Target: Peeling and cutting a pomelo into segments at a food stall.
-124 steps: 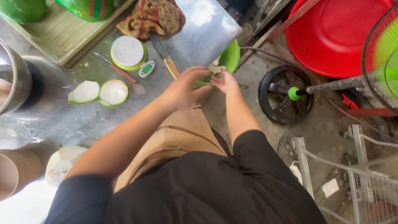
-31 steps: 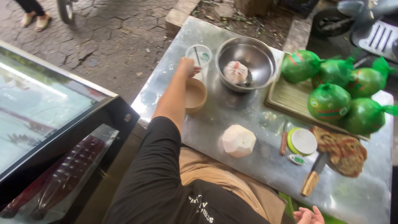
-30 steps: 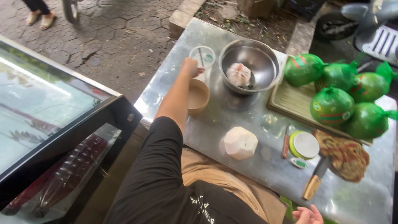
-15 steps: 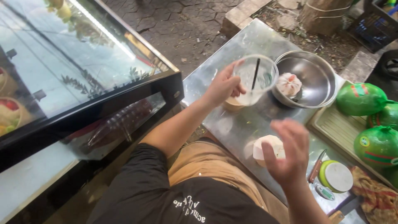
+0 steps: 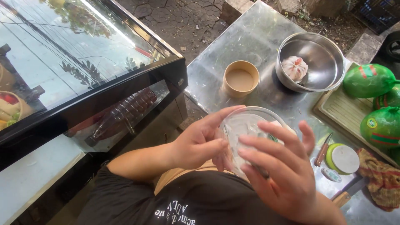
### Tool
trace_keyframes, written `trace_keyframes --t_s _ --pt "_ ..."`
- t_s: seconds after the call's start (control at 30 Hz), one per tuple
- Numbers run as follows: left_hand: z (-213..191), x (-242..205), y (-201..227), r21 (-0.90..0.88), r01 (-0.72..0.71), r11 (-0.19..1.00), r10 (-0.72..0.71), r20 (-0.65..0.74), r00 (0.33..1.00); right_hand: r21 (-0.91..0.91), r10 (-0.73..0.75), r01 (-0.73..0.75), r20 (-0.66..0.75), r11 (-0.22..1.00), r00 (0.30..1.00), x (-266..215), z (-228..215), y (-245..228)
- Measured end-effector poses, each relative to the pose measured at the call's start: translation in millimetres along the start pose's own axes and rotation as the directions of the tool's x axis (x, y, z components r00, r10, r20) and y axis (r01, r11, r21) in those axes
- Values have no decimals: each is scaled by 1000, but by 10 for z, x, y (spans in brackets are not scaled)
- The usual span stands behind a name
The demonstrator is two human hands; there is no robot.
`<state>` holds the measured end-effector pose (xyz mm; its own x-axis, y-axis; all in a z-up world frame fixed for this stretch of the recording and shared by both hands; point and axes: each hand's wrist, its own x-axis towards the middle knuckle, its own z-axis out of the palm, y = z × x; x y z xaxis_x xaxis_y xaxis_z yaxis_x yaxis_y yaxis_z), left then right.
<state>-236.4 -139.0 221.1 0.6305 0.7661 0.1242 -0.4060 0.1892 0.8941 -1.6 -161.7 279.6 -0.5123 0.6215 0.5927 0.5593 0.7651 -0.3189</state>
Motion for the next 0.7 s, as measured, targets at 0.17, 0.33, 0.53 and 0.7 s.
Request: trace_keyframes --t_s 0.17,0.33,0.53,0.7 --pt "144 -123 209 -46 27 999 -21 121 992 4 -175 175 -22 985 984 -141 -220 -162" --pt "183 -178 220 -70 14 997 -3 155 988 33 -398 401 -60 916 915 -202 -187 -228" --pt "229 -139 184 -59 0 998 11 188 982 79 -256 319 -430 944 865 -528 47 -71" --pt "288 -84 228 -23 -16 1000 21 218 976 -52 -297 309 -459 950 837 -582 -76 -179"
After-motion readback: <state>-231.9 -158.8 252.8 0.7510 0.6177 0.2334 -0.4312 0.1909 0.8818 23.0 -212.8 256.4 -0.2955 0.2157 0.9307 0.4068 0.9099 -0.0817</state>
